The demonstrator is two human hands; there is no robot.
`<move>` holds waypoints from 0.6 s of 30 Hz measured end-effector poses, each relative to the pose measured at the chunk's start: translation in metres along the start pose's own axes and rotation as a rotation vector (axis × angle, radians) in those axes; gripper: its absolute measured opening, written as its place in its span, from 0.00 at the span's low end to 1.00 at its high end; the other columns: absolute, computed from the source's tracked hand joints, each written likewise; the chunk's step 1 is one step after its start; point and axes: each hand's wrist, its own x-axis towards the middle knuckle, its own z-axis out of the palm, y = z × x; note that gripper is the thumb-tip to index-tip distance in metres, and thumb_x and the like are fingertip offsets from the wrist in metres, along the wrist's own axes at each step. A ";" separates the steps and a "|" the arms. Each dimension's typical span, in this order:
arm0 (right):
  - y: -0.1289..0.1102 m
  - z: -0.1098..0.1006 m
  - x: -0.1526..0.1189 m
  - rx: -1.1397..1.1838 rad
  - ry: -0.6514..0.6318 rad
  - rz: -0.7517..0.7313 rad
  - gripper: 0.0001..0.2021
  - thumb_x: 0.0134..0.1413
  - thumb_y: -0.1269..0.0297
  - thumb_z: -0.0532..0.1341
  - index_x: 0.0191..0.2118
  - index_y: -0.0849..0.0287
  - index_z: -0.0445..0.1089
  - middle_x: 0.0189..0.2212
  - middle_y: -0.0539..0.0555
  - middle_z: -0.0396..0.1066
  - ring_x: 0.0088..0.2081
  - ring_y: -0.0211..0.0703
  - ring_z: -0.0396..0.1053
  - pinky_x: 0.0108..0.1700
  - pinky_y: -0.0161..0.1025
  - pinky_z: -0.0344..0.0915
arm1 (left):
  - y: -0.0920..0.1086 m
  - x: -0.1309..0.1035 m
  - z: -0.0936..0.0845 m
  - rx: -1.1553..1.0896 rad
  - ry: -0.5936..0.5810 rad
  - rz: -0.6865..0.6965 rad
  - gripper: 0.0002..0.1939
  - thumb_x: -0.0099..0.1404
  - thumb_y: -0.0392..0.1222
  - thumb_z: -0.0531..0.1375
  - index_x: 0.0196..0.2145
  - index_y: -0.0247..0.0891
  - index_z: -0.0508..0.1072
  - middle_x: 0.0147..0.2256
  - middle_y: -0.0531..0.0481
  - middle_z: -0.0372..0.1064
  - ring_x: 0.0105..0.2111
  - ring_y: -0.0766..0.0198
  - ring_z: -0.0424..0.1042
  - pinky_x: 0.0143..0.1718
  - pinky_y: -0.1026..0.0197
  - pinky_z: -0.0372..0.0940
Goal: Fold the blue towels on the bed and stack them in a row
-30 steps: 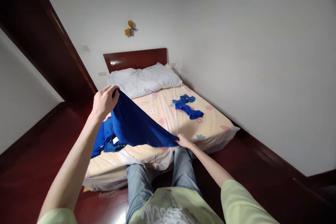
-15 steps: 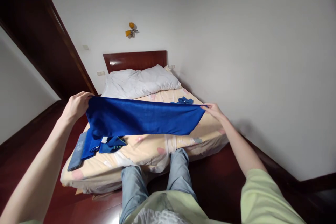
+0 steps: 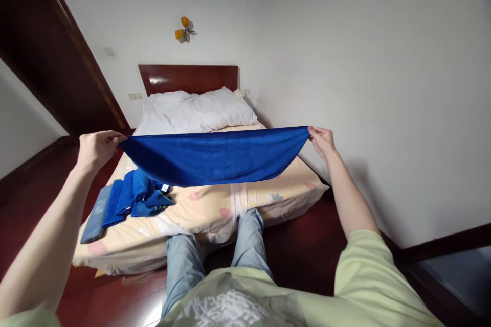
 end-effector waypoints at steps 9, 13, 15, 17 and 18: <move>0.002 -0.008 -0.001 -0.059 0.075 -0.059 0.27 0.37 0.37 0.77 0.32 0.57 0.78 0.26 0.49 0.76 0.30 0.42 0.75 0.38 0.42 0.75 | 0.026 -0.003 0.008 -0.373 -0.079 -0.271 0.45 0.59 0.73 0.52 0.51 0.28 0.77 0.46 0.36 0.80 0.42 0.52 0.82 0.36 0.54 0.69; 0.004 -0.010 -0.003 -0.057 0.077 -0.063 0.26 0.39 0.38 0.76 0.34 0.56 0.79 0.27 0.50 0.77 0.33 0.44 0.76 0.42 0.44 0.76 | 0.025 -0.003 0.019 -0.393 -0.084 -0.249 0.42 0.61 0.69 0.52 0.52 0.25 0.76 0.46 0.37 0.79 0.43 0.52 0.81 0.38 0.55 0.71; 0.006 -0.012 -0.009 -0.051 0.078 -0.045 0.26 0.38 0.38 0.77 0.33 0.56 0.78 0.28 0.50 0.77 0.33 0.44 0.76 0.43 0.45 0.76 | 0.026 -0.006 0.025 -0.377 -0.093 -0.233 0.38 0.62 0.64 0.53 0.51 0.25 0.77 0.44 0.37 0.80 0.42 0.51 0.81 0.39 0.54 0.72; 0.007 -0.014 -0.018 -0.040 0.072 -0.017 0.26 0.37 0.38 0.77 0.32 0.56 0.78 0.28 0.50 0.77 0.34 0.45 0.76 0.43 0.45 0.75 | 0.029 -0.015 0.030 -0.354 -0.088 -0.215 0.35 0.63 0.62 0.53 0.50 0.25 0.78 0.42 0.37 0.80 0.41 0.50 0.82 0.40 0.53 0.72; 0.008 -0.016 -0.025 -0.035 0.066 0.000 0.26 0.37 0.38 0.77 0.32 0.56 0.78 0.27 0.50 0.76 0.34 0.45 0.76 0.43 0.44 0.75 | 0.031 -0.021 0.031 -0.343 -0.080 -0.204 0.34 0.64 0.61 0.53 0.49 0.25 0.78 0.42 0.38 0.80 0.41 0.50 0.82 0.40 0.53 0.73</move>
